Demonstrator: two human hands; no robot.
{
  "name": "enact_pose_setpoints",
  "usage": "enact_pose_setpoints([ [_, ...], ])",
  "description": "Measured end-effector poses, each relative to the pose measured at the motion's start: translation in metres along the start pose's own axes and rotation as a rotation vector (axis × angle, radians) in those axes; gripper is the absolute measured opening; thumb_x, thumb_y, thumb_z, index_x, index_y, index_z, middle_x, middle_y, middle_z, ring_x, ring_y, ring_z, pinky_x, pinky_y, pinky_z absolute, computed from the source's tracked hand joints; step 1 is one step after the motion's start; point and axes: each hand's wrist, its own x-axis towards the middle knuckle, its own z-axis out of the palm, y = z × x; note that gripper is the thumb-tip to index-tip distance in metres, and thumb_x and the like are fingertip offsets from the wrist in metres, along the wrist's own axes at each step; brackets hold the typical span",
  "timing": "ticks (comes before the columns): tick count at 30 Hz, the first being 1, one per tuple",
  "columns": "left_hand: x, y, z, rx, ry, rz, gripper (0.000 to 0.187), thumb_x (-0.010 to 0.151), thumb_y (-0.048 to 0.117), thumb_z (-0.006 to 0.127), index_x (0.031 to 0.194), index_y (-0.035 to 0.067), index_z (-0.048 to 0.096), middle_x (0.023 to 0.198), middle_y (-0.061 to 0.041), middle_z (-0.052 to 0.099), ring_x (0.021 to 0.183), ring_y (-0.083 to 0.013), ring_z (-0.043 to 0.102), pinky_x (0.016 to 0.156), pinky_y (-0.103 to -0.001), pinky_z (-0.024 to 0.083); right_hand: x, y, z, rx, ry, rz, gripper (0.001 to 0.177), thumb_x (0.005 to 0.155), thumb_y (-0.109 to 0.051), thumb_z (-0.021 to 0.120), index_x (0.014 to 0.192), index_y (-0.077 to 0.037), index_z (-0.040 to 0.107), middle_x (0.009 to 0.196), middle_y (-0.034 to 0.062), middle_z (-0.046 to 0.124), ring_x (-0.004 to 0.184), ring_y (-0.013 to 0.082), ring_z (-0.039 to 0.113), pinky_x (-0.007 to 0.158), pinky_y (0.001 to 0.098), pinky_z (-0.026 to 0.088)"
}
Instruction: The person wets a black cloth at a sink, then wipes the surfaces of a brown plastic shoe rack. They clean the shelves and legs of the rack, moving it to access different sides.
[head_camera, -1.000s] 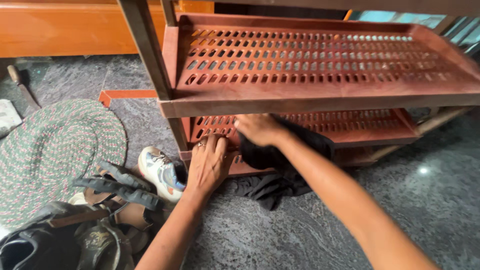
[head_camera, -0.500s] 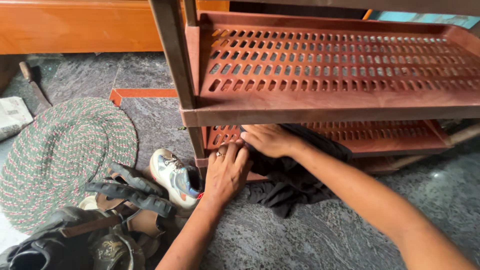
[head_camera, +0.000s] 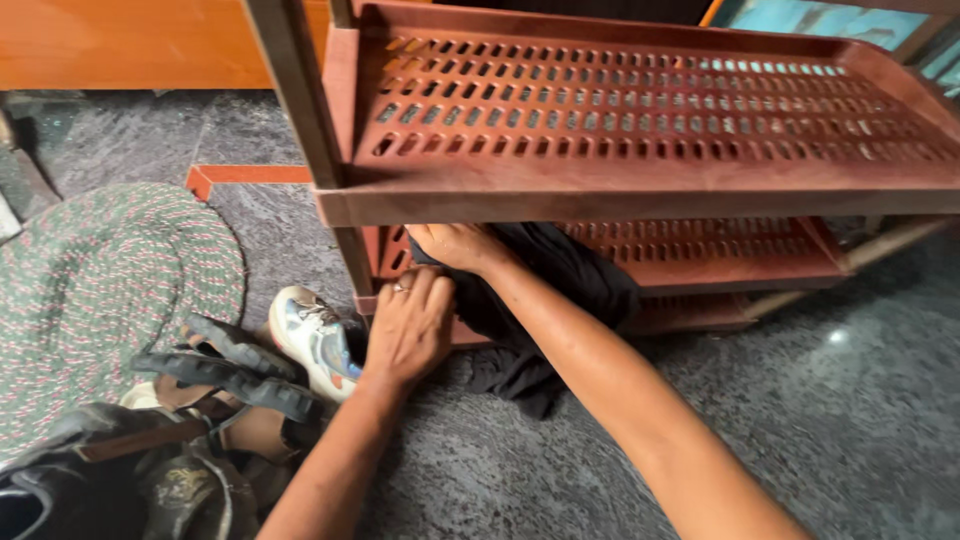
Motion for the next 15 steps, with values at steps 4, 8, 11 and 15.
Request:
enact_pose_setpoints([
  [4,-0.004,-0.008,-0.007,-0.116,0.062,0.072,0.014,0.087,0.008,0.062,0.1,0.004,0.058,0.117,-0.016,0.062,0.098,-0.0317,0.059,0.082,-0.043,0.046,-0.041,-0.023,-0.043,-0.081,-0.109,-0.057,0.051,0.107,-0.043,0.039,0.139,-0.005,0.053,0.144,0.0193,0.056,0.138,0.0354,0.049,0.115,0.0502,0.035],
  [8,-0.002,-0.006,-0.018,-0.105,0.03,0.092,0.02,0.088,0.011,0.064,0.106,0.003,0.06,0.116,-0.016,0.06,0.098,-0.0344,0.059,0.084,-0.044,0.047,-0.083,-0.016,-0.089,-0.225,-0.065,-0.097,0.068,0.109,-0.048,0.035,0.151,0.005,0.04,0.153,0.0237,0.044,0.143,0.0384,0.037,0.115,0.0522,0.026],
  [11,-0.005,-0.004,-0.029,-0.008,-0.003,0.121,0.027,0.086,0.008,0.062,0.113,0.002,0.061,0.122,-0.017,0.059,0.104,-0.0349,0.059,0.089,-0.044,0.048,-0.114,0.013,-0.13,-0.299,-0.21,0.107,0.069,0.106,-0.052,0.034,0.147,0.002,0.043,0.153,0.0201,0.045,0.145,0.0355,0.038,0.118,0.0489,0.029],
  [15,-0.017,-0.004,-0.048,0.027,0.034,0.208,0.041,0.079,0.003,0.06,0.12,0.001,0.061,0.127,-0.016,0.058,0.116,-0.0338,0.059,0.097,-0.045,0.048,-0.15,0.07,-0.179,-0.421,-0.173,0.286,0.076,0.1,-0.058,0.038,0.15,-0.002,0.042,0.159,0.018,0.04,0.151,0.0353,0.032,0.12,0.0497,0.028],
])
